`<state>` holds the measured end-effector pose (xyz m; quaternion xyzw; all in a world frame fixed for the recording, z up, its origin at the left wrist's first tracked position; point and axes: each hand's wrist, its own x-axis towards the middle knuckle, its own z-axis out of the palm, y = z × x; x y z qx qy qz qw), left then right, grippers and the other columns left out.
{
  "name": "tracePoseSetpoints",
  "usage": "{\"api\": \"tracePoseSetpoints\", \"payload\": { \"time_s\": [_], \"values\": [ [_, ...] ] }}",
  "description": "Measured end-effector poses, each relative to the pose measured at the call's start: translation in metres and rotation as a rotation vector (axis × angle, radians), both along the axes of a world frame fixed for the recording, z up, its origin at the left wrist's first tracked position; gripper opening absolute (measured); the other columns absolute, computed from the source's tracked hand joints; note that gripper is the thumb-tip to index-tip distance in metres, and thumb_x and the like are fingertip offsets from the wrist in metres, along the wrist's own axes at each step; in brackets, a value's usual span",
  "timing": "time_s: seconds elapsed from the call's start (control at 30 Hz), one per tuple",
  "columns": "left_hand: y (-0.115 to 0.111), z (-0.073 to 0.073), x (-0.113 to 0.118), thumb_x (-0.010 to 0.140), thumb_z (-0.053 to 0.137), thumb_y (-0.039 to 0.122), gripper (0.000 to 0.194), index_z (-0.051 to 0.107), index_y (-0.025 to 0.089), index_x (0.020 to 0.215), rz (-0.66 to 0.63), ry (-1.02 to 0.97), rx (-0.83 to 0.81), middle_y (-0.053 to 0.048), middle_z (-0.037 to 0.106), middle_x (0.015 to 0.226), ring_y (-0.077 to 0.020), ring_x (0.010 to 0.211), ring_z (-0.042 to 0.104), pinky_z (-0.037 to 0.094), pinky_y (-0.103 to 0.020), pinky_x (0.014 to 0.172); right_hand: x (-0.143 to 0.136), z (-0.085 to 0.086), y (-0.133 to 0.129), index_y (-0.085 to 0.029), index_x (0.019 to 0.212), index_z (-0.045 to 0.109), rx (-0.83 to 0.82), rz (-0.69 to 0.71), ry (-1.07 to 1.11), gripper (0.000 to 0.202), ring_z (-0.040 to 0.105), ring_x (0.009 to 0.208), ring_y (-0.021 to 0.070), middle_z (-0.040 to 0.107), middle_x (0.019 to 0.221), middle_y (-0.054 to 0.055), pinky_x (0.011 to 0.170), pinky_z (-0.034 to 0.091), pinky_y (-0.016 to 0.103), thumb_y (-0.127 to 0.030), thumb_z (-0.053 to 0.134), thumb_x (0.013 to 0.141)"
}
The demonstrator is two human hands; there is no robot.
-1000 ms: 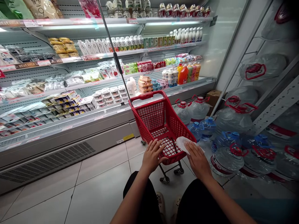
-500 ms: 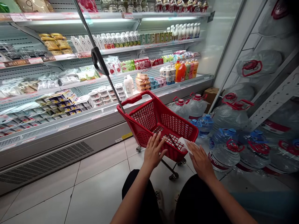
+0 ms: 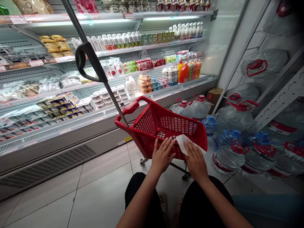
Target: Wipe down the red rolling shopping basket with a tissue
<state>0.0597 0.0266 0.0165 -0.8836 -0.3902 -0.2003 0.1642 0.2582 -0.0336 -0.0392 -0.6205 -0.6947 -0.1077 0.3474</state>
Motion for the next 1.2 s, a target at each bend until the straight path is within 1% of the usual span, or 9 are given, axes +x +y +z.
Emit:
{"api": "tracePoseSetpoints", "payload": {
  "time_s": [0.17,0.3,0.47,0.57,0.67,0.73,0.9,1.07,1.2],
  "values": [
    [0.015,0.027,-0.048,0.105,0.049,0.046,0.061,0.031,0.038,0.163,0.199,-0.097,0.056,-0.002,0.032,0.169,-0.0240,0.156,0.031,0.005,-0.056,0.131,0.043,-0.010,-0.009,-0.029,0.168,0.012,-0.017,-0.096,-0.001,0.064,0.028,0.157,0.0282,0.031,0.170,0.004,0.124,0.032,0.053,-0.025,0.031,0.106],
    [0.016,0.035,-0.058,0.101,0.059,0.039,0.055,0.047,0.039,0.155,0.297,-0.171,0.123,-0.004,0.038,0.167,-0.0347,0.157,0.026,0.019,-0.061,0.128,0.048,-0.010,-0.006,-0.030,0.168,0.014,0.016,-0.126,-0.013,0.066,0.033,0.155,0.0268,0.034,0.169,0.002,0.125,0.032,0.051,-0.023,0.033,0.105],
    [0.003,0.035,-0.038,0.098,0.062,0.043,0.052,0.057,0.032,0.150,0.273,-0.182,0.103,-0.003,0.051,0.158,-0.0384,0.155,0.030,0.025,-0.058,0.128,-0.013,0.012,0.015,-0.029,0.168,0.008,0.036,0.054,-0.040,0.073,0.033,0.155,0.0237,0.040,0.166,0.001,0.125,0.033,0.048,-0.014,0.036,0.102],
    [-0.002,0.045,-0.040,0.101,0.057,0.044,0.053,0.052,0.033,0.153,0.236,-0.167,0.067,-0.001,0.052,0.158,-0.0335,0.150,0.040,0.016,-0.057,0.131,-0.048,0.026,0.023,-0.027,0.168,0.007,0.018,0.158,-0.029,0.075,0.029,0.156,0.0224,0.036,0.168,0.001,0.126,0.032,0.047,-0.008,0.033,0.100],
    [-0.001,0.064,-0.053,0.106,0.048,0.043,0.051,0.045,0.037,0.156,0.209,-0.161,0.034,0.000,0.057,0.153,-0.0295,0.141,0.053,-0.006,-0.065,0.129,-0.051,0.031,0.023,-0.028,0.168,0.010,0.024,0.201,-0.023,0.076,0.030,0.156,0.0212,0.037,0.167,0.001,0.127,0.030,0.048,-0.005,0.031,0.098],
    [0.004,0.076,-0.061,0.107,0.045,0.042,0.049,0.044,0.037,0.156,0.186,-0.150,0.002,-0.001,0.059,0.151,-0.0282,0.136,0.057,-0.012,-0.068,0.125,-0.039,0.028,0.021,-0.029,0.167,0.012,0.035,0.200,-0.017,0.075,0.032,0.155,0.0211,0.039,0.166,0.001,0.128,0.029,0.048,-0.007,0.032,0.099],
    [0.010,0.086,-0.057,0.105,0.046,0.047,0.049,0.052,0.032,0.152,0.180,-0.126,-0.003,-0.006,0.052,0.157,-0.0303,0.136,0.057,0.005,-0.067,0.127,-0.026,0.025,0.024,-0.029,0.167,0.017,0.035,0.168,0.032,0.071,0.034,0.154,0.0222,0.042,0.164,0.002,0.127,0.030,0.051,-0.010,0.033,0.101],
    [0.000,0.088,-0.043,0.101,0.049,0.050,0.064,0.037,0.029,0.161,0.153,-0.073,0.045,-0.009,0.032,0.169,-0.0341,0.153,0.036,0.014,-0.066,0.125,-0.086,0.057,0.050,-0.026,0.167,0.020,0.096,0.326,0.062,0.069,0.038,0.152,0.0222,0.046,0.162,0.005,0.127,0.031,0.051,-0.014,0.037,0.102],
    [-0.004,0.091,-0.043,0.104,0.042,0.050,0.066,0.027,0.027,0.165,0.118,-0.047,0.021,-0.007,0.021,0.173,-0.0302,0.157,0.028,0.015,-0.060,0.128,-0.128,0.083,0.066,-0.025,0.166,0.025,0.125,0.453,0.077,0.065,0.039,0.151,0.0232,0.047,0.162,0.004,0.126,0.036,0.046,-0.024,0.045,0.104]
  ]
}}
